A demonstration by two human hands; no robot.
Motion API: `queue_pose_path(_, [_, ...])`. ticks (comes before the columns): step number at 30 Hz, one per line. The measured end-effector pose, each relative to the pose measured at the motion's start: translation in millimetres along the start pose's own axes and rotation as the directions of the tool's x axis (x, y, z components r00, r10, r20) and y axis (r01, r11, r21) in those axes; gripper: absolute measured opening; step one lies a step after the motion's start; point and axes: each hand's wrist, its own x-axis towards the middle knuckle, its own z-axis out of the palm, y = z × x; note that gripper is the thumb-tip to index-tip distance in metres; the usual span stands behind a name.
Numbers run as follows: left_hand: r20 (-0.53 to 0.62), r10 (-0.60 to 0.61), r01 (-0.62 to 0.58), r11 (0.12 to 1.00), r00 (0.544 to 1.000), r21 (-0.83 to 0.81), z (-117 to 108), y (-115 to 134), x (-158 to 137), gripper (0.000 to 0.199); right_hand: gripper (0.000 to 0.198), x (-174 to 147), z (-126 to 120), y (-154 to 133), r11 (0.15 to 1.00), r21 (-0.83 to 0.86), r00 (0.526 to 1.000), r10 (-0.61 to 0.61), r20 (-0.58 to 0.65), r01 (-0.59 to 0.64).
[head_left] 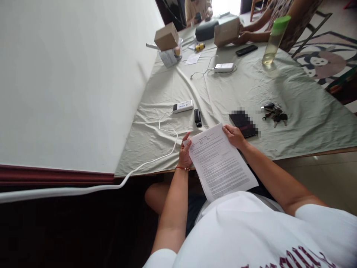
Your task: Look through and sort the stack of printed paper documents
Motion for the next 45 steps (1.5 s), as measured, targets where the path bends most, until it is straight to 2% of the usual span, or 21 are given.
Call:
queue_pose_path(4, [0.056,-0.038,0.037,0.999,0.998,0.022,-4,1,-1,0.043,0.046,1,0,1,0.998,-0.058,1.0,0.001,0.0,-0.001])
queue_pose_path(10, [0.018,-0.065,0.063,0.995,0.998,0.077,-5,2,0,0.054,0.037,2,1,-1,0.989,-0.145,1.0,0.02,-0.014,-0.021])
queue_pose_path(13, [0.008,-0.066,0.065,0.994,0.998,0.085,-4,2,1,0.061,0.033,2,2,0,0.991,-0.134,1.0,0.027,-0.007,-0.028])
queue_pose_path(18, [0.004,-0.028,0.028,0.998,1.0,0.056,-1,1,-1,0.039,0.03,2,3,2,0.991,-0.134,0.999,0.023,0.043,-0.017])
queue_pose_path(24, [-0.001,0.008,-0.008,1.0,1.0,0.016,1,1,-3,0.045,0.035,4,4,-1,0.978,-0.206,1.0,0.017,0.006,-0.016])
queue_pose_path(29, [-0.013,0.011,-0.01,0.999,1.0,0.034,-1,-2,1,0.027,0.033,5,4,-2,0.977,-0.215,1.0,0.012,0.008,-0.01])
queue_pose_path(36, [0.002,-0.018,0.018,1.0,1.0,0.014,-3,-5,3,0.037,0.034,5,4,-3,0.974,-0.226,1.0,0.011,-0.012,-0.013])
queue_pose_path(39, [-0.055,0.005,-0.002,0.999,0.998,0.046,-1,-7,4,0.039,0.035,5,4,-4,0.98,-0.193,0.998,0.034,-0.057,-0.044])
queue_pose_path(42, [-0.158,0.003,0.019,0.991,0.987,0.133,-1,-8,6,0.027,0.036,5,3,-5,0.98,-0.184,0.994,0.06,-0.086,-0.075])
queue_pose_path(45, [-0.188,-0.017,0.06,0.972,0.982,0.226,-1,-8,9,0.017,0.037,6,3,-6,0.974,-0.208,0.993,0.073,-0.098,-0.092])
